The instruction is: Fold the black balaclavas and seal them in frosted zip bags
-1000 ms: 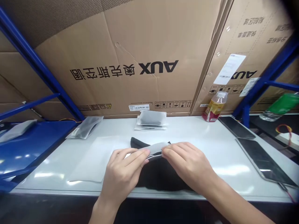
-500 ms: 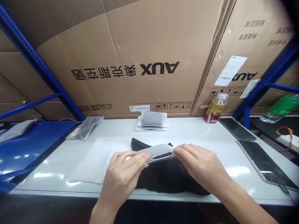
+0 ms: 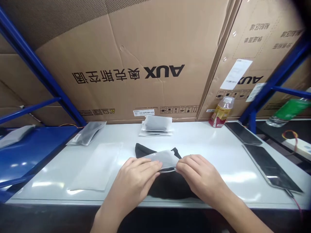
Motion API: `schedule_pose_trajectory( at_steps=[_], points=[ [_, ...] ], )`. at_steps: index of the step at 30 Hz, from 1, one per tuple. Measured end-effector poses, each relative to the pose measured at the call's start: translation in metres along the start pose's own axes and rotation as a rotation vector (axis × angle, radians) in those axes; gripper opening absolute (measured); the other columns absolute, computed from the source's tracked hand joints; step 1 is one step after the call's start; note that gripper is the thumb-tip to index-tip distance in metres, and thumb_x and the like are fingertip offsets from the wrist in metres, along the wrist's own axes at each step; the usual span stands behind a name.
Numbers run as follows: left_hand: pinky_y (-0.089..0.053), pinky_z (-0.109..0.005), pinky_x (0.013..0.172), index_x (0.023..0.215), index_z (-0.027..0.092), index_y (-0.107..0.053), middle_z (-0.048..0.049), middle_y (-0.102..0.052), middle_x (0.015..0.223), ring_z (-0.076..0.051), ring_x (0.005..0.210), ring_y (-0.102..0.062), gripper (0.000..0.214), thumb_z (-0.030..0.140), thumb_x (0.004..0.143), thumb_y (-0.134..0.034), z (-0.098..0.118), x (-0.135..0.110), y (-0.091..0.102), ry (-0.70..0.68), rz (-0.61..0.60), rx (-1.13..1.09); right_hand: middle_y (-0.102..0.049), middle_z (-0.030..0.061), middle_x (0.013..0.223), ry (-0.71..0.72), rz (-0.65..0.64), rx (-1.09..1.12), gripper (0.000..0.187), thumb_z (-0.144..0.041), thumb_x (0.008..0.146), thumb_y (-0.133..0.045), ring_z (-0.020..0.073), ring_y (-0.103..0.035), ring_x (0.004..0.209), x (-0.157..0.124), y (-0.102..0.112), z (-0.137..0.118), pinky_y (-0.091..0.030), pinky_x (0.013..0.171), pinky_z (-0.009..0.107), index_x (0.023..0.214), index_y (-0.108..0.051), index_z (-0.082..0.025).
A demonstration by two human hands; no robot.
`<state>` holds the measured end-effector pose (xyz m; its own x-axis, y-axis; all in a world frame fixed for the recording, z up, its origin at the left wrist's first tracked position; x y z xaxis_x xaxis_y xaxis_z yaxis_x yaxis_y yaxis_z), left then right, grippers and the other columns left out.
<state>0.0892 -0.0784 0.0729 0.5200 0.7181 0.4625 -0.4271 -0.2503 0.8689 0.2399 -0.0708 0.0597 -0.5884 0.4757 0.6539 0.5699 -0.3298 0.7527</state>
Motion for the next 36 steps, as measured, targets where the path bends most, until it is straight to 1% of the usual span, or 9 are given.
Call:
schedule_pose_trajectory(
  at_steps=[5, 10, 13, 16, 20, 24, 29, 32, 36],
  points=[
    [-0.059, -0.034, 0.084, 0.126, 0.026, -0.074, -0.0027, -0.081, 0.118, -0.023, 0.107, -0.077, 0.029, 0.019, 0.106, -0.055, -0.001, -0.002, 0.003, -0.024, 0.035, 0.012, -0.069, 0.0033, 0.09, -0.011, 0.003, -0.103, 0.012, -0.009, 0.104, -0.054, 0.0191, -0.056, 0.079, 0.001, -0.001, -0.003, -0.044, 0.076, 0.035, 0.101, -0.061, -0.019],
    [-0.06, -0.033, 0.083, 0.125, 0.027, -0.075, -0.003, -0.082, 0.118, -0.022, 0.106, -0.078, 0.029, 0.018, 0.104, -0.057, -0.001, -0.002, 0.002, -0.008, 0.041, -0.009, -0.069, 0.0038, 0.091, -0.013, -0.039, -0.117, 0.014, -0.011, 0.106, -0.051, 0.0189, -0.057, 0.078, 0.003, -0.005, -0.002, -0.045, 0.076, 0.036, 0.103, -0.061, -0.02],
    [-0.061, -0.034, 0.085, 0.124, 0.029, -0.075, -0.0005, -0.082, 0.118, -0.022, 0.108, -0.078, 0.028, 0.02, 0.104, -0.058, -0.005, -0.001, 0.003, 0.023, 0.013, -0.03, -0.066, 0.0033, 0.089, -0.066, -0.092, -0.044, 0.015, -0.012, 0.106, -0.049, 0.0187, -0.056, 0.075, 0.004, -0.007, 0.006, -0.044, 0.071, 0.035, 0.099, -0.058, -0.021],
    [-0.061, -0.035, 0.096, 0.131, 0.033, -0.073, 0.0025, -0.08, 0.125, -0.022, 0.116, -0.075, 0.033, 0.023, 0.104, -0.057, -0.016, -0.003, 0.004, 0.084, -0.068, -0.093, -0.065, 0.0031, 0.091, -0.154, -0.113, 0.104, 0.015, -0.009, 0.105, -0.049, 0.0193, -0.059, 0.08, 0.005, -0.006, 0.017, -0.047, 0.071, 0.034, 0.099, -0.055, -0.022],
    [-0.059, -0.04, 0.108, 0.144, 0.034, -0.065, 0.0008, -0.072, 0.141, -0.025, 0.13, -0.069, 0.047, 0.02, 0.099, -0.058, -0.025, -0.01, 0.008, 0.109, -0.139, -0.109, -0.065, 0.0067, 0.106, -0.279, -0.028, 0.23, 0.014, -0.011, 0.105, -0.05, 0.0216, -0.062, 0.095, -0.004, -0.005, 0.027, -0.053, 0.082, 0.038, 0.108, -0.057, -0.023],
    [-0.058, -0.046, 0.111, 0.148, 0.033, -0.062, -0.0023, -0.066, 0.148, -0.029, 0.135, -0.065, 0.059, 0.021, 0.091, -0.071, -0.018, -0.014, -0.002, 0.07, -0.186, -0.079, -0.062, 0.0097, 0.114, -0.398, 0.062, 0.284, 0.012, -0.017, 0.106, -0.053, 0.0252, -0.063, 0.108, -0.022, -0.013, 0.03, -0.056, 0.092, 0.043, 0.112, -0.06, -0.025],
    [-0.058, -0.043, 0.112, 0.142, 0.032, -0.067, -0.0002, -0.073, 0.139, -0.026, 0.132, -0.067, 0.045, 0.02, 0.099, -0.062, -0.014, -0.012, -0.004, 0.045, -0.123, -0.117, -0.06, 0.0107, 0.123, -0.49, 0.103, 0.247, 0.013, -0.023, 0.104, -0.059, 0.0281, -0.062, 0.118, -0.035, -0.01, 0.032, -0.058, 0.097, 0.045, 0.116, -0.063, -0.028],
    [-0.058, -0.039, 0.111, 0.139, 0.031, -0.069, 0.0012, -0.075, 0.134, -0.023, 0.13, -0.069, 0.041, 0.019, 0.103, -0.055, -0.015, -0.01, -0.003, 0.045, -0.101, -0.119, -0.06, 0.0091, 0.12, -0.508, 0.107, 0.27, 0.016, -0.025, 0.103, -0.061, 0.0262, -0.064, 0.114, -0.035, -0.008, 0.033, -0.058, 0.095, 0.043, 0.118, -0.064, -0.029],
    [-0.06, -0.037, 0.108, 0.131, 0.026, -0.073, -0.0001, -0.078, 0.129, -0.024, 0.121, -0.074, 0.037, 0.016, 0.101, -0.054, -0.012, -0.006, 0.001, 0.055, -0.056, -0.064, -0.061, 0.0086, 0.115, -0.502, 0.122, 0.333, 0.019, -0.024, 0.102, -0.062, 0.0242, -0.067, 0.104, -0.029, -0.013, 0.029, -0.06, 0.09, 0.039, 0.121, -0.063, -0.027]
  ],
)
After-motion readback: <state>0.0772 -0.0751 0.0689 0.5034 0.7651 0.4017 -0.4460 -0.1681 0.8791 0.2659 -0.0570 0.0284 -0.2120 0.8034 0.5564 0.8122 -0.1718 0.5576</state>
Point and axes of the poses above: each hand's wrist, its own x-axis towards the middle knuckle, its own y-axis out of the back of the hand, z = x × y, the point moved 10 cm from there along x, towards the middle knuckle
